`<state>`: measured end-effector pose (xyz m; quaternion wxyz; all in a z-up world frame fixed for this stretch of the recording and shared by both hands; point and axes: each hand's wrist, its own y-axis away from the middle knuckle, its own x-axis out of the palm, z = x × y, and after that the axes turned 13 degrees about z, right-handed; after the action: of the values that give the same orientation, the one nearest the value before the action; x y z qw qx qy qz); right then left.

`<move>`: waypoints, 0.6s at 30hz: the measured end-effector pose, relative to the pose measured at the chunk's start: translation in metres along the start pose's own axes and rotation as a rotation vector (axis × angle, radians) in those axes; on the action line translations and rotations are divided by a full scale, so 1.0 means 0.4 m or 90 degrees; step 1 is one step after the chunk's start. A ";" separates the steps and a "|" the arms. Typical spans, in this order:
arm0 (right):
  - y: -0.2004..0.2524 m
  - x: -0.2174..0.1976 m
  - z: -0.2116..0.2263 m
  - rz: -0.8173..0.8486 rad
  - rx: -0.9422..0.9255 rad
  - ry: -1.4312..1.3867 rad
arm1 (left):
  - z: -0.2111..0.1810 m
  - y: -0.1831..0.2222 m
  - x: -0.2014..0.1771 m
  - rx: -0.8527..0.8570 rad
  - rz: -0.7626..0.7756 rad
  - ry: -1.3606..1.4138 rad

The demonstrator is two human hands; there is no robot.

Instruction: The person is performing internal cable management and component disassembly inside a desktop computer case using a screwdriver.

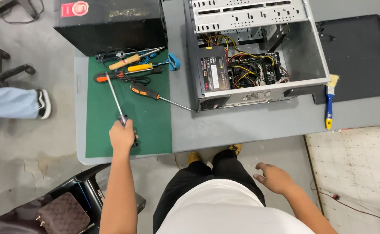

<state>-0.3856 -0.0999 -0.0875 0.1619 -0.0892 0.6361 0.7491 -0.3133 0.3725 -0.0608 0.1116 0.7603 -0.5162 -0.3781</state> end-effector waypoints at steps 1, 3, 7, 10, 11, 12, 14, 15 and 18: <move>0.000 0.002 0.002 -0.009 0.009 -0.011 | 0.020 -0.041 0.000 0.009 -0.022 -0.123; 0.001 0.008 0.011 -0.016 0.019 -0.021 | 0.089 -0.128 0.003 0.015 -0.042 -0.246; 0.020 0.025 0.037 0.011 0.005 -0.017 | 0.213 -0.225 0.030 0.102 -0.215 -0.527; -0.005 0.021 0.044 0.015 0.003 -0.019 | 0.232 -0.259 0.035 0.115 -0.274 -0.557; -0.012 0.029 0.039 0.015 0.006 -0.014 | 0.247 -0.263 0.036 0.123 -0.278 -0.582; -0.009 0.023 0.045 0.012 0.003 -0.012 | 0.256 -0.266 0.034 0.124 -0.282 -0.580; 0.001 0.012 0.054 0.016 0.015 -0.022 | 0.272 -0.271 0.032 0.152 -0.284 -0.588; -0.005 0.004 0.049 0.014 0.014 -0.022 | 0.257 -0.265 0.025 0.153 -0.287 -0.587; -0.011 -0.005 0.042 -0.023 0.002 -0.010 | 0.216 -0.244 0.009 0.096 -0.185 -0.547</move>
<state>-0.3809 -0.0833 -0.0879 0.1810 -0.0945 0.6344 0.7456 -0.3039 0.4316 -0.1769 -0.2223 0.6049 -0.4300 -0.6323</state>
